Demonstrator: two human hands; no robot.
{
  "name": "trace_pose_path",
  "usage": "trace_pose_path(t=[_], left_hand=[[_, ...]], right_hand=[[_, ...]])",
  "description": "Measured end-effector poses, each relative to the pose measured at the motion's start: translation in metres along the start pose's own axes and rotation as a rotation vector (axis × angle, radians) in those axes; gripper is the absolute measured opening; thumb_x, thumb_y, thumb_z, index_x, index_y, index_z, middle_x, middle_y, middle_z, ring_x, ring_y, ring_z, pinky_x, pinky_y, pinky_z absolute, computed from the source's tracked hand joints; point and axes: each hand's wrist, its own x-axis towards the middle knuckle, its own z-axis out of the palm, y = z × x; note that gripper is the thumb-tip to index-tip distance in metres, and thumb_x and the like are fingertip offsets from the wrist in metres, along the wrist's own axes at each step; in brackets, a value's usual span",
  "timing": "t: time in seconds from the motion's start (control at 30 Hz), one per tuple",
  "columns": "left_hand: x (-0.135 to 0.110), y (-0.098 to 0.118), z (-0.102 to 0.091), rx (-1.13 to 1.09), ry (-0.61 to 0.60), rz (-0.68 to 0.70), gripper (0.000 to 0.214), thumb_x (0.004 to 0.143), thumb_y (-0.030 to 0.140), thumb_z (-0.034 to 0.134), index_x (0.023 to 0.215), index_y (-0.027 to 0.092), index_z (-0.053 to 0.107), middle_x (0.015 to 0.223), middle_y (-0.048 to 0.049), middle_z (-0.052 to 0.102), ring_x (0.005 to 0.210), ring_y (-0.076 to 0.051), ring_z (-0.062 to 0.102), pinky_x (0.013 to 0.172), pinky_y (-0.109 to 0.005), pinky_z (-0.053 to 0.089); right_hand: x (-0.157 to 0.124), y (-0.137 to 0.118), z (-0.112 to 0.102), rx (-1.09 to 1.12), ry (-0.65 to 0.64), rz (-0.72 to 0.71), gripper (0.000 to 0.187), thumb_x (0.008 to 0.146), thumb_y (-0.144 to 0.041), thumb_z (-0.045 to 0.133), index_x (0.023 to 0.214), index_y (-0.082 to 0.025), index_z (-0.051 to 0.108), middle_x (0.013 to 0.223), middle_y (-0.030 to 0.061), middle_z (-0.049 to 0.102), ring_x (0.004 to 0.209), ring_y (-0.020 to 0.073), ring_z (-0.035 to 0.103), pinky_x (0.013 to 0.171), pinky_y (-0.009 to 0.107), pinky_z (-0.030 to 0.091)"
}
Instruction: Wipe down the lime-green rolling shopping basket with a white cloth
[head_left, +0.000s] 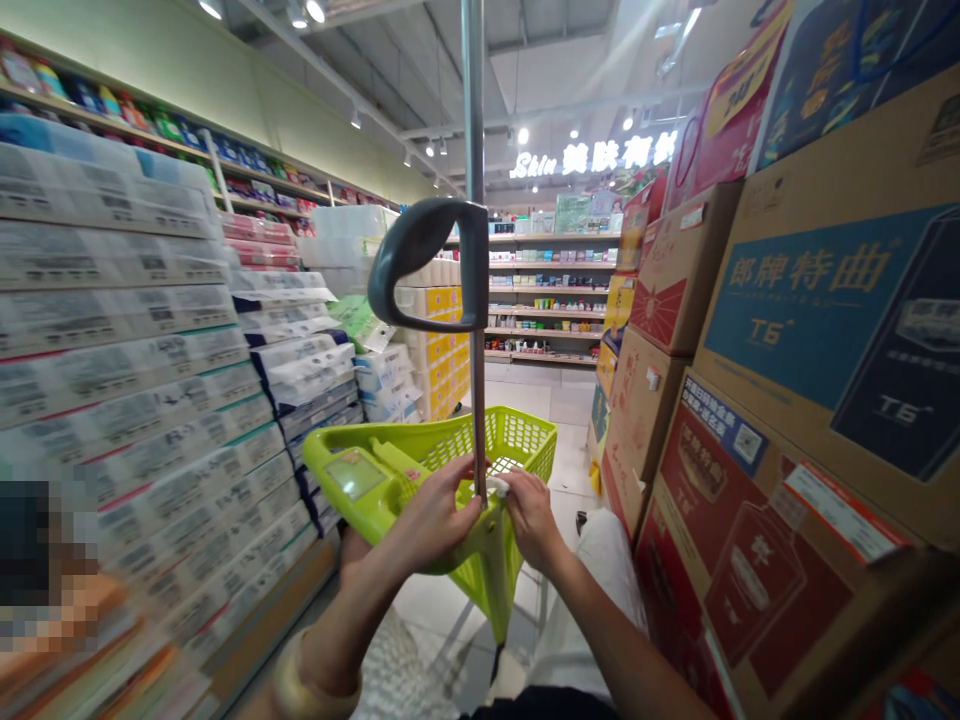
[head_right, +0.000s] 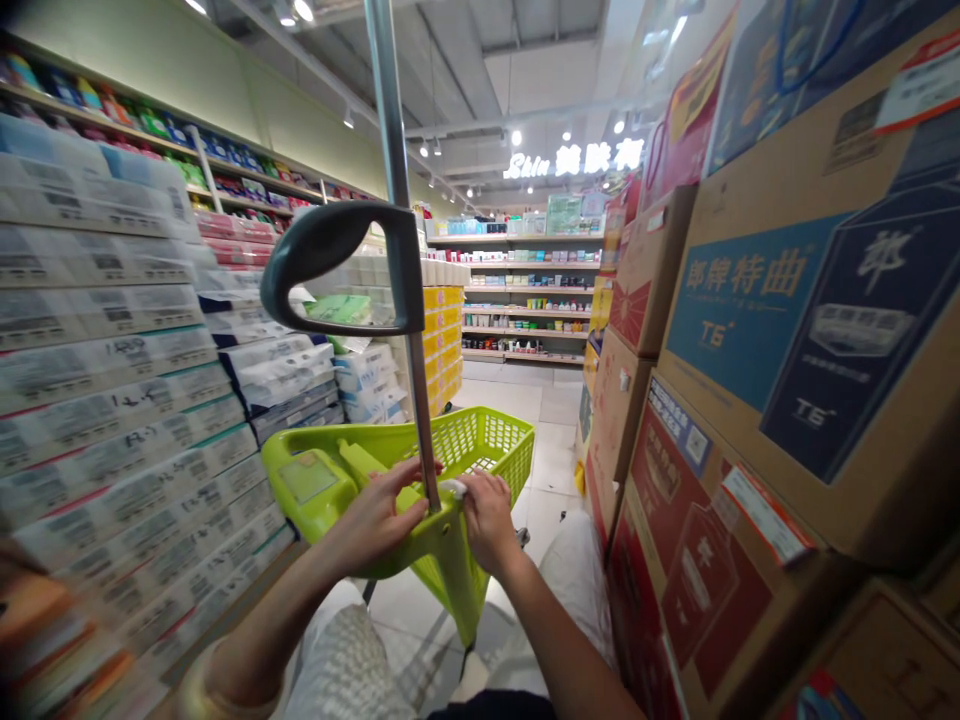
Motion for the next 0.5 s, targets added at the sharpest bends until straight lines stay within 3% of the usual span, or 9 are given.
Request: trace_pose_path(t=[0.1, 0.23, 0.33, 0.5], left_hand=[[0.000, -0.003, -0.006, -0.040, -0.027, 0.032, 0.031, 0.076, 0.022, 0.052, 0.106, 0.022, 0.058, 0.110, -0.0039, 0.066, 0.101, -0.019, 0.063, 0.095, -0.034, 0.049], [0.001, -0.008, -0.016, -0.081, -0.072, 0.040, 0.027, 0.077, 0.027, 0.054, 0.103, 0.020, 0.058, 0.104, -0.0048, 0.067, 0.097, -0.019, 0.063, 0.091, -0.033, 0.051], [0.002, -0.013, -0.024, -0.097, -0.084, 0.043, 0.029, 0.077, 0.029, 0.053, 0.104, 0.019, 0.058, 0.105, -0.0055, 0.067, 0.099, -0.020, 0.063, 0.091, -0.033, 0.051], [0.001, -0.019, -0.036, 0.036, -0.105, -0.028, 0.024, 0.079, 0.033, 0.050, 0.096, 0.022, 0.062, 0.096, -0.0024, 0.069, 0.091, -0.019, 0.065, 0.087, -0.031, 0.051]], right_hand=[[0.007, 0.001, -0.004, 0.054, -0.080, 0.021, 0.026, 0.092, -0.023, 0.043, 0.105, -0.023, 0.065, 0.112, 0.0064, 0.064, 0.112, 0.0220, 0.053, 0.102, 0.041, 0.037], [0.005, -0.023, 0.000, 0.252, -0.226, -0.047, 0.031, 0.092, -0.019, 0.038, 0.111, -0.024, 0.062, 0.114, 0.0053, 0.061, 0.109, 0.0176, 0.054, 0.098, 0.033, 0.042], [0.004, -0.031, 0.004, 0.252, -0.244, -0.092, 0.032, 0.091, -0.018, 0.038, 0.112, -0.023, 0.061, 0.113, 0.0051, 0.061, 0.108, 0.0179, 0.053, 0.099, 0.033, 0.041], [0.010, -0.014, 0.012, 0.052, -0.176, -0.016, 0.031, 0.087, -0.014, 0.040, 0.105, -0.022, 0.064, 0.103, 0.0049, 0.064, 0.102, 0.0197, 0.055, 0.095, 0.037, 0.041]])
